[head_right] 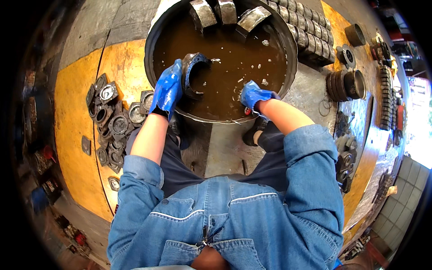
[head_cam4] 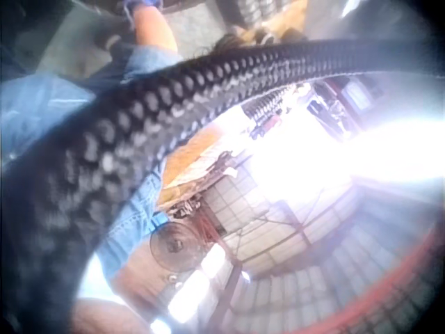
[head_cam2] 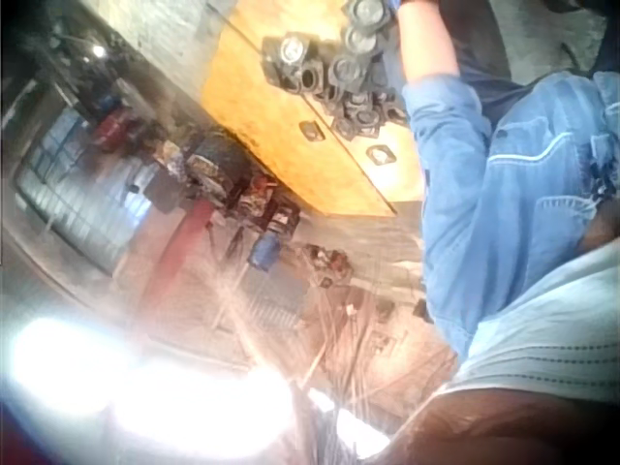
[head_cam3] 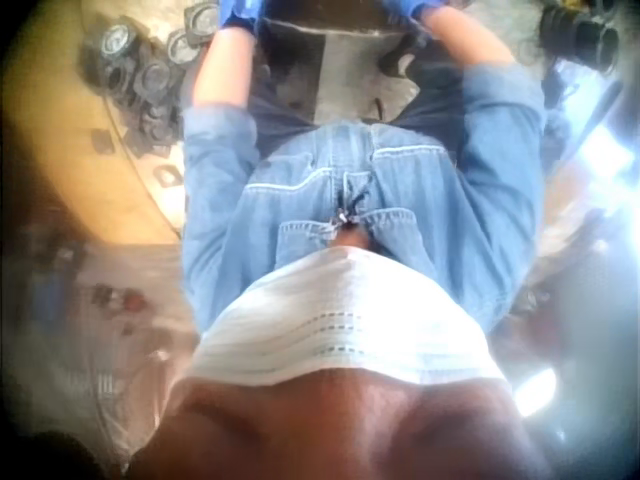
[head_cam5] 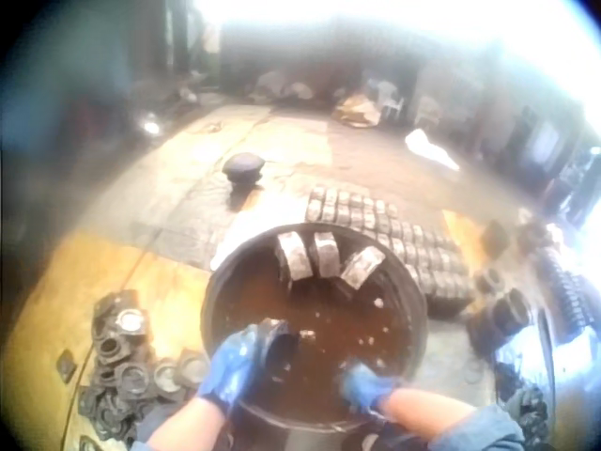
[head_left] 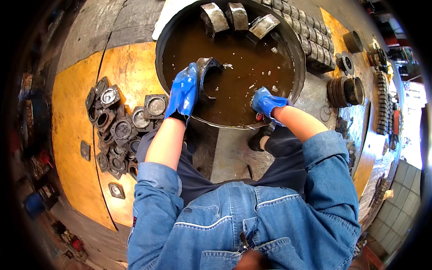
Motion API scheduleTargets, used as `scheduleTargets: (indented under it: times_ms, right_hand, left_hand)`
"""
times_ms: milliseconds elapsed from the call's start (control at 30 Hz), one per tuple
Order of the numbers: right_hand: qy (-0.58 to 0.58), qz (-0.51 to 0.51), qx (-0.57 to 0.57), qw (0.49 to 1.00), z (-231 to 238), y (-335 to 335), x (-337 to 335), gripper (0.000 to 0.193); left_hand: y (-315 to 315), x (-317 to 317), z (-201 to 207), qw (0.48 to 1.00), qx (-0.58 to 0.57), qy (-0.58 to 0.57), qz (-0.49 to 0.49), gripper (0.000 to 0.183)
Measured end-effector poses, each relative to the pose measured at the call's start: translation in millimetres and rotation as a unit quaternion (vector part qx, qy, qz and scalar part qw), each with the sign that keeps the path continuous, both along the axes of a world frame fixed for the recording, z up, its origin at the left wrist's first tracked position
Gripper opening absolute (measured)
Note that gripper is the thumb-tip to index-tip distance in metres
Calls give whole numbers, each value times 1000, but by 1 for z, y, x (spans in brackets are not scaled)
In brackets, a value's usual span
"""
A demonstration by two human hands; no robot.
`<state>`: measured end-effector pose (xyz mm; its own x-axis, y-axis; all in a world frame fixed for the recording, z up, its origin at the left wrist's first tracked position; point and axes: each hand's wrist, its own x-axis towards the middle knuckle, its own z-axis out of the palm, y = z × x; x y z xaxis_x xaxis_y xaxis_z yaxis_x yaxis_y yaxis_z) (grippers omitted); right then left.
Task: The person cleans several metal parts by dipping them into a tub of liquid and scrubbing them with a brush while sitting on the floor.
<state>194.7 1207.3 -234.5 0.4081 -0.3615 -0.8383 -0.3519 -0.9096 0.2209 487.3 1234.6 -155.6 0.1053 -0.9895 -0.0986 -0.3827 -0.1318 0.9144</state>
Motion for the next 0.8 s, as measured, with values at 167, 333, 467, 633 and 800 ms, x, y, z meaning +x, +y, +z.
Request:
scheduleTargets:
  times_ms: [167,333,467,633,800]
  right_hand:
    - [-157,-386,-65,906,69,-24,22,25]
    - [-592,-656,110,456,83,-32,-7,23]
    - [-689,-673,252,97,103,-4,45,21]
    - [-702,-577,293,297,78,-10,75,24]
    - [-689,-639,151,307,73,-31,67,25]
  left_hand:
    - [12,5,-2,998,-35,-58,19,54]
    - [11,0,15,993,-40,-113,11,55]
    - [13,11,-7,973,-85,-216,7,57]
    - [11,-3,20,994,47,-87,49,60]
    - [14,7,3,966,-82,-244,1,69]
